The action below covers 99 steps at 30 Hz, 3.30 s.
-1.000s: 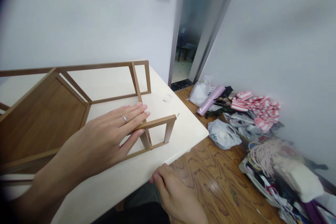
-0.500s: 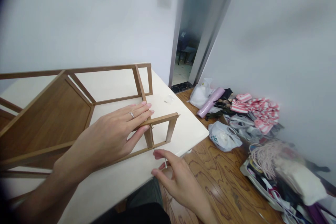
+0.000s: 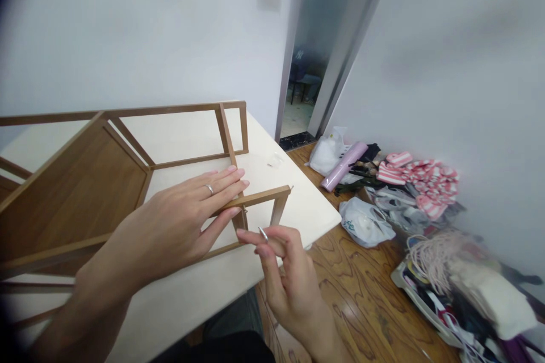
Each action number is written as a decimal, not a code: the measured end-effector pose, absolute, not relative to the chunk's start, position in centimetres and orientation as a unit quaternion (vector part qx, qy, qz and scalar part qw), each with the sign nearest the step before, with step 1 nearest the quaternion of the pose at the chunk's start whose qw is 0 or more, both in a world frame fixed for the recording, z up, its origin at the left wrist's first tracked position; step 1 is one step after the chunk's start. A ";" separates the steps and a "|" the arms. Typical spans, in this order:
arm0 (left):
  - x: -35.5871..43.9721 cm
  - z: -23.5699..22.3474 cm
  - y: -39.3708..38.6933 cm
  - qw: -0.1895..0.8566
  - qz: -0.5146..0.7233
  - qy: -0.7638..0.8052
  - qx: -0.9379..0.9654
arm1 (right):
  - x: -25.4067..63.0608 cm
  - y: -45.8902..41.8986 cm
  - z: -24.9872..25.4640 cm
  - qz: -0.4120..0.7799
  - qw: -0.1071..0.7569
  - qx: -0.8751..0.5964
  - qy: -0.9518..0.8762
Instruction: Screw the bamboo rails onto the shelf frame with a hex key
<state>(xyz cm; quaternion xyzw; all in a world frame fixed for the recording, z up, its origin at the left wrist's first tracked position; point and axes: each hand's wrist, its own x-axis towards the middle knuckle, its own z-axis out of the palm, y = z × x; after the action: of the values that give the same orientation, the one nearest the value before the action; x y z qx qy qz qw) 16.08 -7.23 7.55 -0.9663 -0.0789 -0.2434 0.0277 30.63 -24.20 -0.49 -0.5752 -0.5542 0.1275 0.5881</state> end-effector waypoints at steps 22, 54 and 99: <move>16.1 7.4 -7.3 0.022 -0.248 -0.082 -0.965 | 29.5 -21.9 0.6 -0.118 0.581 -0.616 -0.518; 16.2 7.5 -7.3 0.016 -0.241 -0.087 -0.966 | 29.0 -21.3 1.0 -0.164 0.551 -0.606 -0.550; 16.2 7.4 -7.2 0.008 -0.255 -0.092 -0.963 | 28.9 -21.8 3.5 -0.278 0.375 -0.666 -0.582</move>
<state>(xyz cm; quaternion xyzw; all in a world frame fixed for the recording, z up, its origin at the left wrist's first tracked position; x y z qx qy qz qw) 16.16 -7.24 7.44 -0.9625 -0.0923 -0.2548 0.0083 28.95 -21.80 3.54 -0.6660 -0.5822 -0.2776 0.3749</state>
